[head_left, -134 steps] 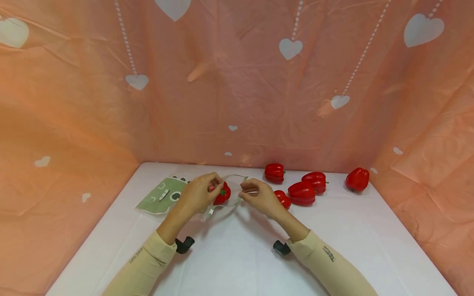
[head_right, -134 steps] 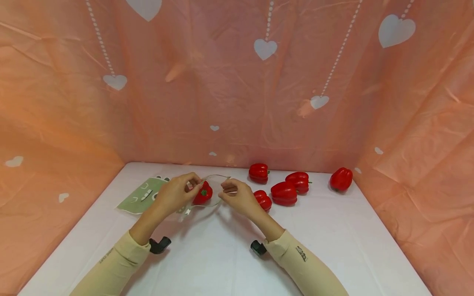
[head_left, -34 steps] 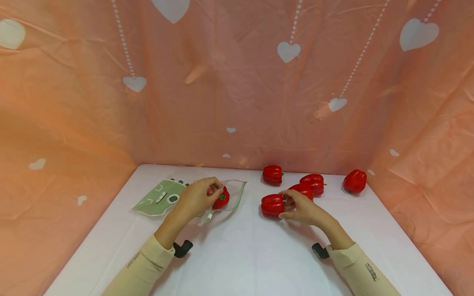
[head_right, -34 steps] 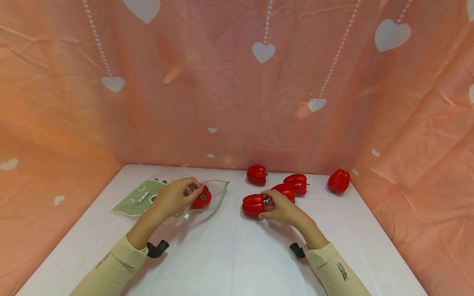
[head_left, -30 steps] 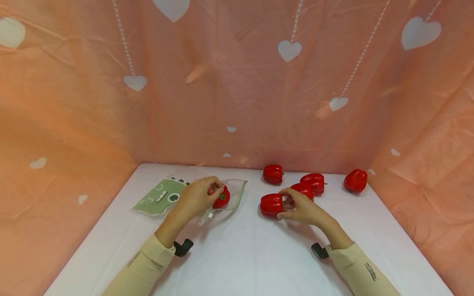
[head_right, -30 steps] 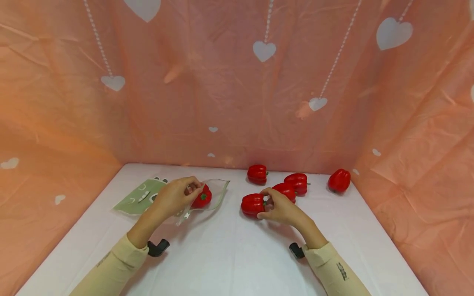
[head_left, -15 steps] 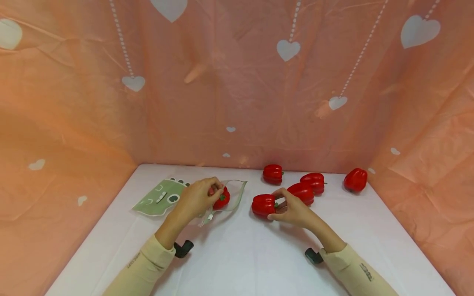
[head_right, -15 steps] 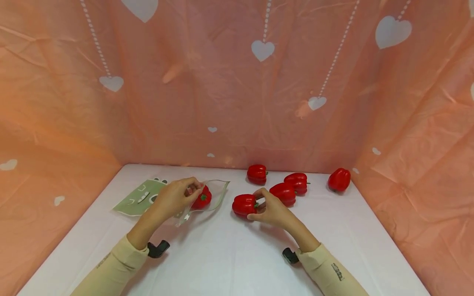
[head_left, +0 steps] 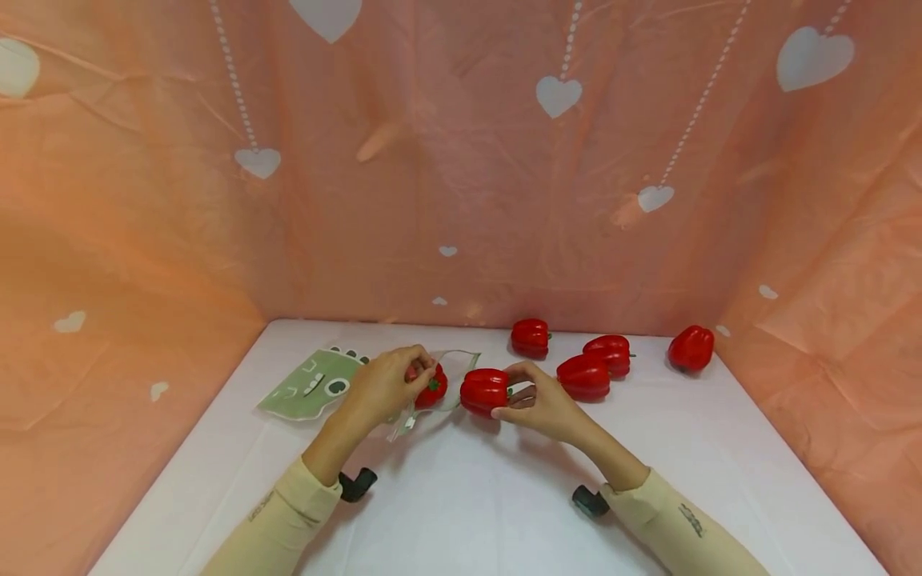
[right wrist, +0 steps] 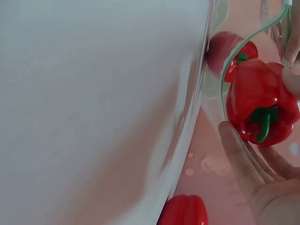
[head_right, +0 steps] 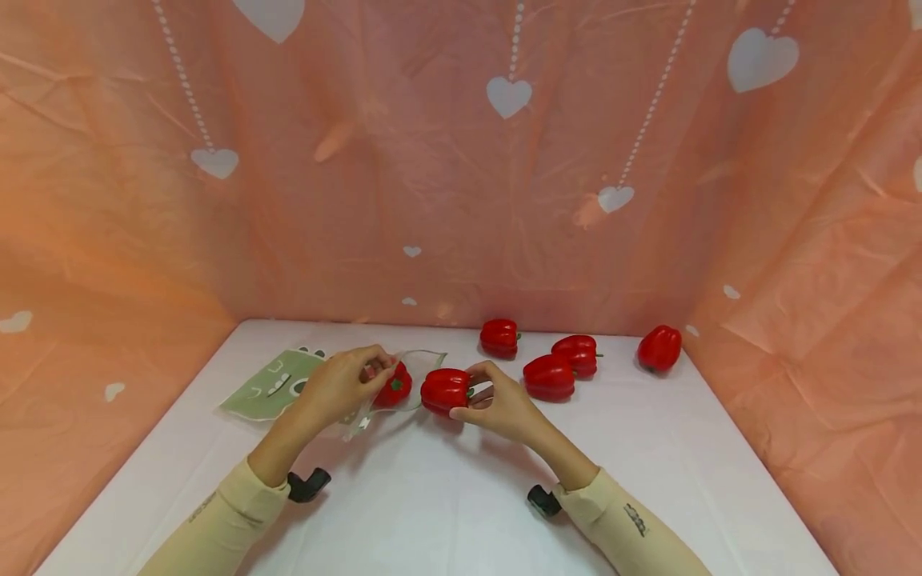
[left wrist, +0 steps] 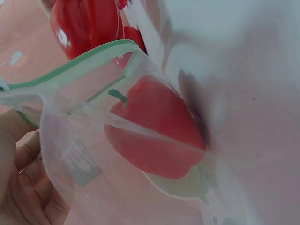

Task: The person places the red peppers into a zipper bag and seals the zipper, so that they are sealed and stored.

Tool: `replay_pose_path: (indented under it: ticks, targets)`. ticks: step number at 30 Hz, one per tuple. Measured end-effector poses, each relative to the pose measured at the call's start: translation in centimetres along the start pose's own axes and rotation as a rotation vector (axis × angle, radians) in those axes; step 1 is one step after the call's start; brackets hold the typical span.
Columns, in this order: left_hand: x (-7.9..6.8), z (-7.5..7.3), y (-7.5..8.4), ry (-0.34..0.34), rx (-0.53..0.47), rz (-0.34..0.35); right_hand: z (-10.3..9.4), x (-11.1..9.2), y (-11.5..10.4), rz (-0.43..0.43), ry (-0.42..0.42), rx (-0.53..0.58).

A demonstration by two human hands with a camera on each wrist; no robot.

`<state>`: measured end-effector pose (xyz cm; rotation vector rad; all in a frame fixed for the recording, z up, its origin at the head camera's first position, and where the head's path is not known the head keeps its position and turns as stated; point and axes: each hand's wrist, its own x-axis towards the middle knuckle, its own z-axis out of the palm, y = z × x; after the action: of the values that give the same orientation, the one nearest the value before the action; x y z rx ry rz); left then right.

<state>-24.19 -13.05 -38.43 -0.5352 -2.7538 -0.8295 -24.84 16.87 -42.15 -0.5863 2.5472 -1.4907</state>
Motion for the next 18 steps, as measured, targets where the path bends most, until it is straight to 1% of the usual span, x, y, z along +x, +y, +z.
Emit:
replay_pose_path:
  ticks: [8, 13, 18]
  targets:
    - [0.0, 0.0, -0.1, -0.001, 0.003, -0.004, 1.3, 0.7, -0.8, 0.032, 0.041, -0.011]
    - [0.0, 0.0, -0.1, 0.004, 0.003, -0.015, 2.0, 1.3, -0.8, 0.036, 0.041, 0.019]
    - [0.0, 0.1, -0.1, -0.01, -0.011, -0.014, 2.7, 1.5, -0.7, 0.062, 0.04, 0.044]
